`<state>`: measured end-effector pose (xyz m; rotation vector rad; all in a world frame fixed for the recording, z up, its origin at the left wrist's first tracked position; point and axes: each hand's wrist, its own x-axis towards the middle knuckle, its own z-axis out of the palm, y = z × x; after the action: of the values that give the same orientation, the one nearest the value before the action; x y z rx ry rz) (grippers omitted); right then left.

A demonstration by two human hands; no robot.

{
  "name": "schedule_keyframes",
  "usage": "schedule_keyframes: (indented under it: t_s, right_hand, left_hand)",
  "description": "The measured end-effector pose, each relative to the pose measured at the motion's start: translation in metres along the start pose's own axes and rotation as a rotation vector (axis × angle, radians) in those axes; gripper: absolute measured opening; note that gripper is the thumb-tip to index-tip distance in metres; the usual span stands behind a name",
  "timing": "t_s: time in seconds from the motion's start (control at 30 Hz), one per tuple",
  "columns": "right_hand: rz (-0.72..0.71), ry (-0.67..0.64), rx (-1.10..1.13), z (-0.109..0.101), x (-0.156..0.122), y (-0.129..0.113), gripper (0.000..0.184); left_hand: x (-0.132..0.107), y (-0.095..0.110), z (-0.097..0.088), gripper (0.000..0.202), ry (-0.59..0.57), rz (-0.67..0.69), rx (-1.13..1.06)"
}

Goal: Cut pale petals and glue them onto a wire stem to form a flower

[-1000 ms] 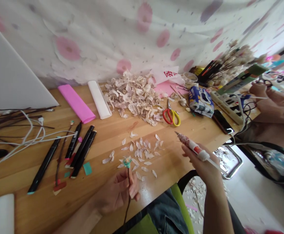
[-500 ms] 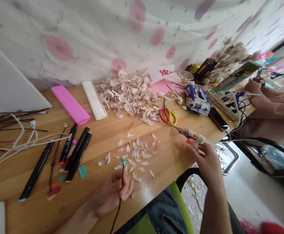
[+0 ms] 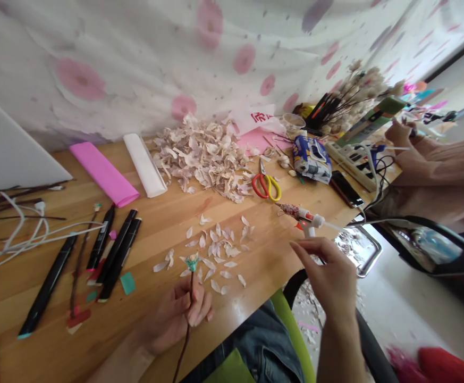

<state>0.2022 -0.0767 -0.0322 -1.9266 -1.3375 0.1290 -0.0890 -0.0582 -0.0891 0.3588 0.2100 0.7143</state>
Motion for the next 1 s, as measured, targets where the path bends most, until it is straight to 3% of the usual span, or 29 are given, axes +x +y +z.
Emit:
schedule_keyframes:
  t_s: [0.17, 0.4, 0.57, 0.73, 1.0]
  right_hand:
    - [-0.127, -0.064, 0.059, 0.039, 0.009, -0.01, 0.017]
    - [-0.258, -0.283, 0.017, 0.05, 0.018, -0.004, 0.011]
    - [-0.313, -0.427, -0.007, 0.065, 0.031, -0.001, 0.027]
    - [-0.24, -0.427, 0.008, 0.071, 0.035, 0.002, 0.018]
    - [0.039, -0.371, 0.245, 0.062, 0.025, 0.0, 0.014]
  left_hand:
    - [0.0, 0.002, 0.001, 0.009, -0.052, 0.026, -0.007]
    - [0.0, -0.001, 0.002, 0.01, -0.062, -0.009, -0.011]
    - [0.0, -0.002, 0.0, 0.009, -0.062, 0.0, -0.02]
    - [0.001, 0.001, 0.001, 0.01, -0.056, -0.023, -0.013]
    - [0.001, 0.001, 0.003, 0.01, -0.031, -0.031, -0.015]
